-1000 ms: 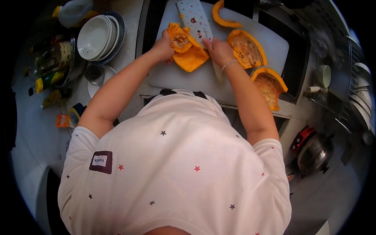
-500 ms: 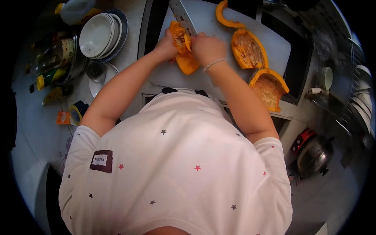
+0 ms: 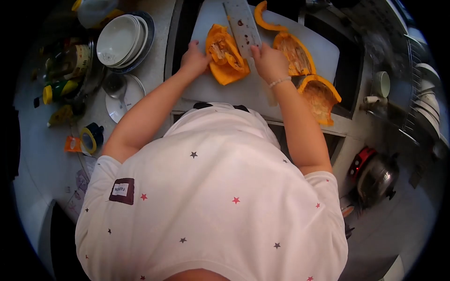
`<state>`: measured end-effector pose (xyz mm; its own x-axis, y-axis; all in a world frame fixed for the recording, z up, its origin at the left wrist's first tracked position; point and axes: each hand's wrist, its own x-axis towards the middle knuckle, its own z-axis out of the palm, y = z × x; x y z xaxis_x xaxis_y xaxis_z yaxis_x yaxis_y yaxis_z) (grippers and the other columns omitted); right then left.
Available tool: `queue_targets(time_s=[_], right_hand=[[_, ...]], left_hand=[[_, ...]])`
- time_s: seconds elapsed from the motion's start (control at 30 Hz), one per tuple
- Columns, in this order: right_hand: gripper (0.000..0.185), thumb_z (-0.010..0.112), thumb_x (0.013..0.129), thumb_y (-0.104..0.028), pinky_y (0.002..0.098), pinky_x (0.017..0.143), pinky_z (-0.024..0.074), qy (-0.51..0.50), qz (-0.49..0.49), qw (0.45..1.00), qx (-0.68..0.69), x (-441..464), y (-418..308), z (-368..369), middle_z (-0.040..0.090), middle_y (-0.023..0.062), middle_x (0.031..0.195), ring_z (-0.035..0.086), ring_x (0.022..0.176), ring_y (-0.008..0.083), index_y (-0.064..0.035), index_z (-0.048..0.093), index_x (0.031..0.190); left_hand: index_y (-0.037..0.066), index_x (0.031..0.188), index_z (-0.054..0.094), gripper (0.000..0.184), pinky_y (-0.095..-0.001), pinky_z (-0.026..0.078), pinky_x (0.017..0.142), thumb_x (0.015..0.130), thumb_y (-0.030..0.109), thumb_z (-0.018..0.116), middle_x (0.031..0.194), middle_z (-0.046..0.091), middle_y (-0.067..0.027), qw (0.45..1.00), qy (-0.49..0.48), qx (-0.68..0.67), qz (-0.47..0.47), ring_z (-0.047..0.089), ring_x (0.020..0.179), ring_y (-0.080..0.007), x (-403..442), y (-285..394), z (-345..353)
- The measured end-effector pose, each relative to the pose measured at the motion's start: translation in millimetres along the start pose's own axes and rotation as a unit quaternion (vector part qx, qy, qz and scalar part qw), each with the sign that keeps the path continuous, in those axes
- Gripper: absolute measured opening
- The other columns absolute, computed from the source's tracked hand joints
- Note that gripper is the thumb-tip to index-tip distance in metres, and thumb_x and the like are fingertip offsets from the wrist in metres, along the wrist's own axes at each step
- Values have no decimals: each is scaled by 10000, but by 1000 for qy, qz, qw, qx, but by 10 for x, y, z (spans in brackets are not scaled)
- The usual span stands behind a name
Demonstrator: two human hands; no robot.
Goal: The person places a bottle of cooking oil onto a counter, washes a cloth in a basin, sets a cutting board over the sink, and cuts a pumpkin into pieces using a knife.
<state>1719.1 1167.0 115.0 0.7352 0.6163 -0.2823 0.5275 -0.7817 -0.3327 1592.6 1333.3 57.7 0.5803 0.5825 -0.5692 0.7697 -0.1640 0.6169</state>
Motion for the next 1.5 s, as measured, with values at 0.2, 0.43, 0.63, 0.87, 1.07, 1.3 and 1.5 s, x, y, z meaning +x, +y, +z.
queue_targets(time_s=[0.2,0.43,0.63,0.87,1.07,1.3,1.5], right_hand=[[451,451,877,-407,456,726,458,-3,64,989,135,-254,315,320,618,246,806,590,801,405,17,603,883],[503,423,886,-430,467,739,444,40,39,980,192,-210,315,596,601,274,801,572,812,432,44,585,846],[524,383,906,-431,487,737,438,64,51,986,147,-118,224,729,590,294,794,568,801,446,45,570,793],[522,365,910,-424,491,762,441,12,107,992,67,-46,-120,398,597,293,849,570,839,445,43,586,833],[514,362,903,-402,472,804,439,35,136,974,178,104,-196,685,602,287,883,569,877,440,52,602,884],[526,348,898,-380,450,804,433,23,135,963,233,174,-297,752,606,285,862,573,864,423,76,608,862],[524,386,883,-380,437,795,432,56,187,911,363,190,-460,869,609,285,855,576,849,422,99,599,880]], left_hand=[[36,1190,400,536,-373,508,745,750,225,640,998,610,-207,994,0,80,71,629,887,-318,-217,-101,214],[36,1155,292,491,-368,581,516,749,2,566,1064,543,-243,989,-39,-142,-18,621,869,-369,-309,90,324],[48,1160,287,488,-374,578,476,753,-28,545,1103,521,-229,984,-10,-172,-49,613,885,-380,-221,195,274],[55,1212,276,557,-380,593,565,759,-11,593,1178,480,-191,995,1,-94,-33,581,989,-344,-108,34,421],[62,1207,234,553,-384,591,621,775,-11,572,1106,527,-230,979,-12,-203,-28,619,888,-367,-275,181,403],[59,1217,261,552,-362,556,722,778,19,594,1110,537,-202,970,-22,-241,19,613,932,-322,-118,-64,471],[70,1240,282,565,-367,531,756,770,35,594,1065,569,-184,969,41,-230,85,616,917,-318,-73,-175,466]])
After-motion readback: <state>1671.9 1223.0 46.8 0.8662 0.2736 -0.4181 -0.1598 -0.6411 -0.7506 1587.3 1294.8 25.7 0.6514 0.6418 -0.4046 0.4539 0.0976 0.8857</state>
